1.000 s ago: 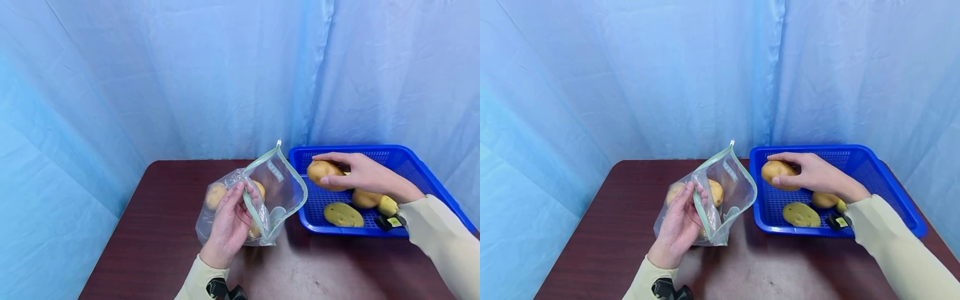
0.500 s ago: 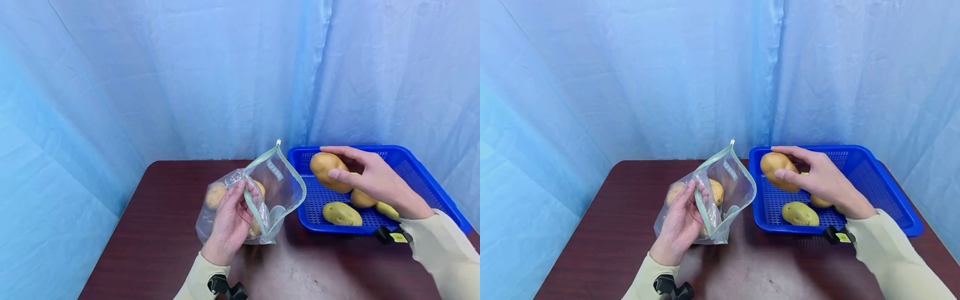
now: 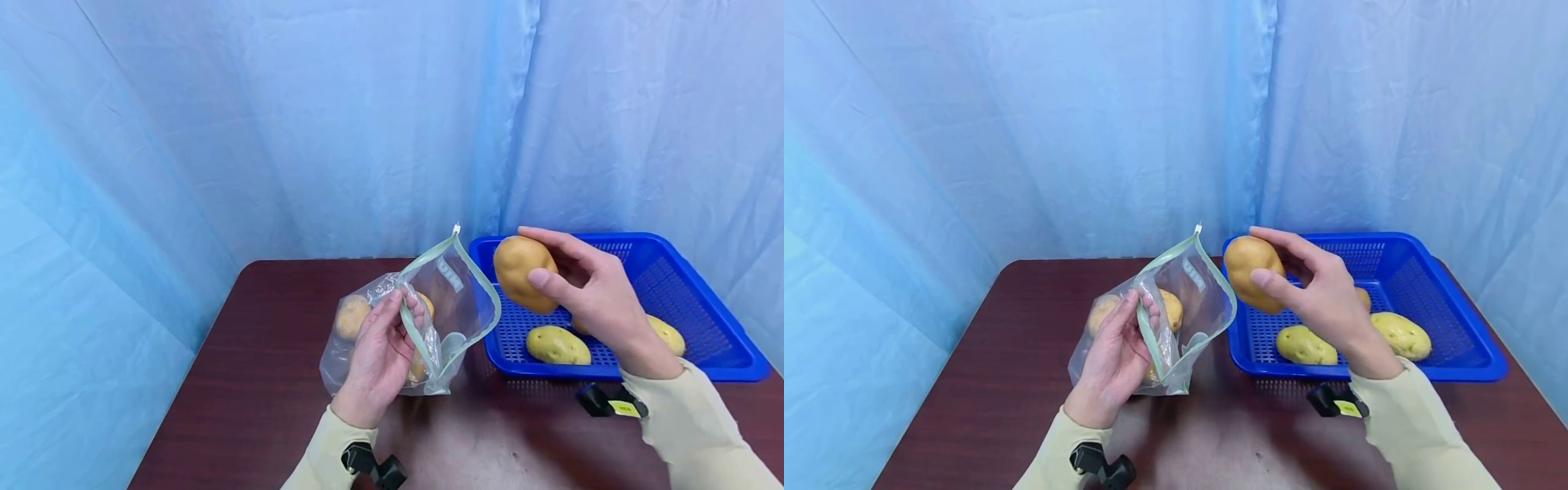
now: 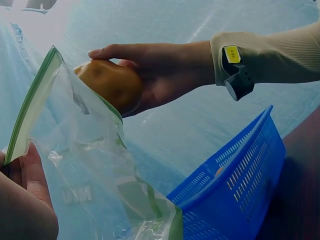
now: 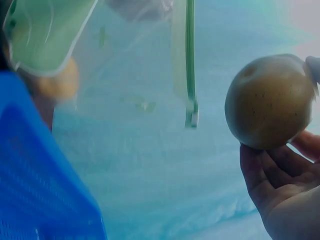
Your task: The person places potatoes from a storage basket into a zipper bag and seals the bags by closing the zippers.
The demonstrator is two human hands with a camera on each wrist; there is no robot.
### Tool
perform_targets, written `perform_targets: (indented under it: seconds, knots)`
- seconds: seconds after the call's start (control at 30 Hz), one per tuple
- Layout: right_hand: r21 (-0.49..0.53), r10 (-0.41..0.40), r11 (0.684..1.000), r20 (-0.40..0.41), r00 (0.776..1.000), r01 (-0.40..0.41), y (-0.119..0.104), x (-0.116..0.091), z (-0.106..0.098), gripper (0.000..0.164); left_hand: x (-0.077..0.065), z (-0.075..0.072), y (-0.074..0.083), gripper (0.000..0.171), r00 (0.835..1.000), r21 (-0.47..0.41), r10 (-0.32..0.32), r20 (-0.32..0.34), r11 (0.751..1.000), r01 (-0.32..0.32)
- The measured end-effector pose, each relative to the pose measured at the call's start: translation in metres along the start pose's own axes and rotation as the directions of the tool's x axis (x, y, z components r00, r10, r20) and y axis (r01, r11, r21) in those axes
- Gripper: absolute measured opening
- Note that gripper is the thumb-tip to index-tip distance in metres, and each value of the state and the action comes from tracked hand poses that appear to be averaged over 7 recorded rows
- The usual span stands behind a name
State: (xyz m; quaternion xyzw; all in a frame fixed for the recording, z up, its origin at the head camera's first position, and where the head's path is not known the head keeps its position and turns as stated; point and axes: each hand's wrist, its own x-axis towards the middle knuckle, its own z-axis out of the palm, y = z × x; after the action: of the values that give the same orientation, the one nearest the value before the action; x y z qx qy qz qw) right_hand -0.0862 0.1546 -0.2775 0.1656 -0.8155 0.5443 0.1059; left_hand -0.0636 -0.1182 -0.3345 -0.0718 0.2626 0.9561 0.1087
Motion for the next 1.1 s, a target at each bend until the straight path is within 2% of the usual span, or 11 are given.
perform_targets:
  seconds: [0.2,0.4,0.47,0.53,0.6,0.7,0.77,0.9,1.0,1.03,1.1]
  knots:
    - [0.084,-0.017,0.996,-0.018,1.000,0.018,-0.010,-0.001,0.016,0.045,0.000,0.001,0.000,0.013,1.000,-0.003,0.003,-0.007,1.000,-0.003]
    - [0.272,-0.080,0.959,0.012,0.997,0.073,-0.006,-0.001,0.038,0.050,-0.003,-0.002,0.002,0.012,1.000,0.001,0.013,-0.018,1.000,-0.013]
    - [0.270,-0.105,0.958,0.020,0.994,0.096,-0.003,-0.003,0.047,0.053,-0.004,-0.002,0.002,0.013,1.000,0.005,0.017,-0.025,1.000,-0.017]
    - [0.200,-0.158,0.968,0.031,0.987,0.149,-0.001,-0.004,0.056,0.057,-0.005,-0.003,0.002,0.015,0.999,0.009,0.019,-0.026,1.000,-0.019]
    - [0.059,-0.235,0.971,0.046,0.971,0.232,0.001,-0.004,0.064,0.059,-0.005,-0.003,0.003,0.018,1.000,0.016,0.019,-0.020,1.000,-0.018]
    - [-0.136,-0.342,0.926,0.095,0.935,0.353,0.004,0.000,0.071,0.060,-0.004,-0.001,0.008,0.019,0.999,0.017,0.034,-0.007,0.999,-0.034]
    - [-0.224,-0.361,0.900,0.097,0.928,0.374,0.005,0.002,0.071,0.063,-0.004,0.001,0.014,0.019,0.998,0.014,0.058,-0.005,0.998,-0.058]
    - [-0.332,-0.196,0.920,0.064,0.978,0.207,0.002,0.007,0.065,0.059,-0.002,0.006,0.030,0.020,0.993,0.024,0.120,-0.001,0.992,-0.120]
    - [-0.424,-0.034,0.901,0.138,0.990,0.090,-0.003,0.018,0.062,0.037,0.003,0.012,0.046,0.018,0.981,0.120,0.193,0.005,0.974,-0.192]
    - [-0.437,0.005,0.896,0.186,0.982,0.079,-0.005,0.023,0.061,0.036,0.005,0.014,0.052,0.017,0.974,0.182,0.227,0.013,0.957,-0.226]
    - [-0.440,0.043,0.894,0.273,0.961,0.085,-0.007,0.036,0.061,0.040,0.012,0.018,0.068,0.013,0.949,0.335,0.313,0.030,0.892,-0.304]
